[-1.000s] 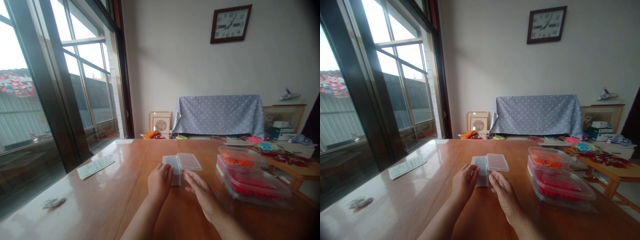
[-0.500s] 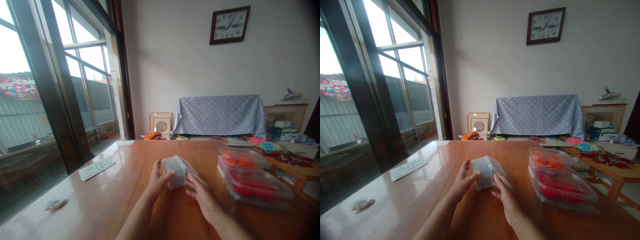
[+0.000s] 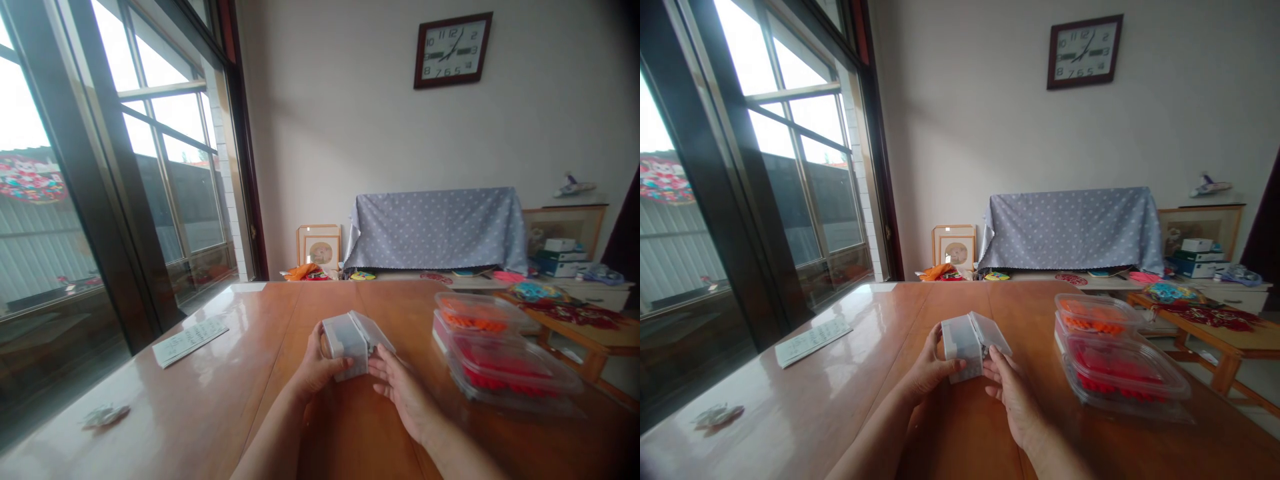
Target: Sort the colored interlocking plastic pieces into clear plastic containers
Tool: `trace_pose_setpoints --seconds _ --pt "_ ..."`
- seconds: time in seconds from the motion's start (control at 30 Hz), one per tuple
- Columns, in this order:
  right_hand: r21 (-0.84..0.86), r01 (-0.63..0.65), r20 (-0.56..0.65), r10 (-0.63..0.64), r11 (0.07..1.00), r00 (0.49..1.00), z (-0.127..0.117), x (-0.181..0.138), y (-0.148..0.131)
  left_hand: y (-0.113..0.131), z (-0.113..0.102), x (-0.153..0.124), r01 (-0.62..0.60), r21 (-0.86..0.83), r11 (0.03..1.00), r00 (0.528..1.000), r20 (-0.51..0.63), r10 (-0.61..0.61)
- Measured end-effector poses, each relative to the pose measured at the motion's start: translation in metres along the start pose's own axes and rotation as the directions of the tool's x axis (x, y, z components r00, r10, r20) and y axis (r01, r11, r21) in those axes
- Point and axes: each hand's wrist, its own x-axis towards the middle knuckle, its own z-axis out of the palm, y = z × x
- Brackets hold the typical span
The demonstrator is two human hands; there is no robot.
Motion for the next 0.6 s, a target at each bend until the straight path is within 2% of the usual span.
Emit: trace_pose_setpoints --seconds 0.23,0.43,0.6 --pt "-0.021 0.008 -0.044 -0.009 1.0 0.999 0.001 -0.003 -0.005 0.009 -0.005 0.0 -0.068 0.256 0.964 0.995 -0.057 0.085" --pt "0.024 -0.011 -0.095 0.013 1.0 0.995 -0.004 0.003 -0.002 0.023 -0.012 -0.007 -0.131 0.461 0.877 0.989 -0.002 0.149" --pt "0.012 -0.001 -0.162 0.003 1.0 0.987 -0.009 0.009 0.005 0.026 -0.014 -0.01 -0.161 0.518 0.84 0.985 0.034 0.168"
